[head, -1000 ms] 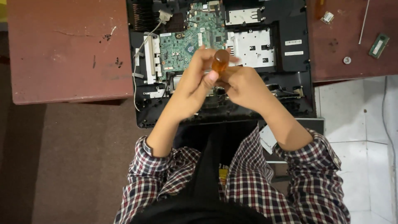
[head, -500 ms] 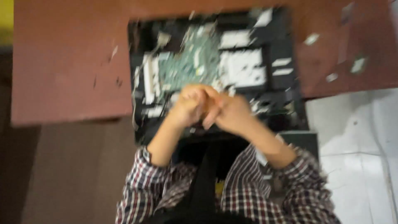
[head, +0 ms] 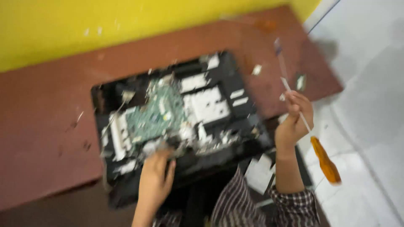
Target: The person works on a disassembled electronic device resting on their lap, using a screwdriver to remove screws and detach internal components. They handle a small circuit board and various connectors, manipulating them with their hands and tools.
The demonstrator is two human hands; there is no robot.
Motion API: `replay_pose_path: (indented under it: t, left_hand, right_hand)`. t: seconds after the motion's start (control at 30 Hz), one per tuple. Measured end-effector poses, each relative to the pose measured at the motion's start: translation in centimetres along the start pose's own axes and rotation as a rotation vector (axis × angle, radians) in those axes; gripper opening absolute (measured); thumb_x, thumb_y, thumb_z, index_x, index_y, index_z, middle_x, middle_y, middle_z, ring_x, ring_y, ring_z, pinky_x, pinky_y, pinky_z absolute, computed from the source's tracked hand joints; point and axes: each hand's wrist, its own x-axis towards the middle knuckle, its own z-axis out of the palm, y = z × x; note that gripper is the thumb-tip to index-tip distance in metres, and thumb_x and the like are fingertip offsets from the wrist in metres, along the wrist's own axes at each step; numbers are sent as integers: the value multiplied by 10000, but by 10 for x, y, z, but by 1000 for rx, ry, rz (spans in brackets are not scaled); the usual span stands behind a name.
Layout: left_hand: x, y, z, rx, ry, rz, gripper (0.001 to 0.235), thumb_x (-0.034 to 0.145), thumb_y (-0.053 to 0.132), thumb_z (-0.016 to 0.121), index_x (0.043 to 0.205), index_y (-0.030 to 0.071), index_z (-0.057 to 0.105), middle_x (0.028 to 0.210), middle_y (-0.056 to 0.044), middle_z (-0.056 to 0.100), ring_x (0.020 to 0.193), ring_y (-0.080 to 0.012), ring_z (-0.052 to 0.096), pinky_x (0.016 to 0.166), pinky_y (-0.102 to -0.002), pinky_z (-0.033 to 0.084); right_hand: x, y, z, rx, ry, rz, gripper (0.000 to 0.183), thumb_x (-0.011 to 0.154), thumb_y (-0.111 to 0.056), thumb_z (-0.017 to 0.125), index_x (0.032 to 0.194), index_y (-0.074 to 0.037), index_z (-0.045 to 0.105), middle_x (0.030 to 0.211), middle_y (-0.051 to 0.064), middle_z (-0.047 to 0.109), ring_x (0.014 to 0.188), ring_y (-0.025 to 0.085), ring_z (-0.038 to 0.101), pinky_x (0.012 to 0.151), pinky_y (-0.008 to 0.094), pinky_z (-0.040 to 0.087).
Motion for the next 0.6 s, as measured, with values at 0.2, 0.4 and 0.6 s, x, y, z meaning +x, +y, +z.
replay_pose_path:
  t: [0.2,0.4,0.6]
  left_hand:
    - [-4,10,10,318,52,82,358,1002,286,639,1256,35,669,1215,-129,696,1081,-302,671,1026,-463,509]
    - [-13,25,20,437,25,-43,391,924,355,718,1204,82,730,1184,-111,726,1158,-294,690,1077,-443,470]
    - [-13,26,16,462,-29,-14,429,910,370,710,1222,75,710,1209,-129,719,1188,-310,683,1071,-445,472]
  right_hand:
    - [-19,144,-57,-24,68,296,559,1052,-524,511,1069,20,638,1026,178,704,1001,273,733,932,419,649]
    - [-37,193,-44,-3,58,289,364,1136,-305,438,1049,22,570,1041,272,716,978,428,745,839,529,641]
    - [-40,162,-27,-22,88,290,557,1098,-542,421,1074,-3,558,1104,268,722,1016,420,744,850,508,644]
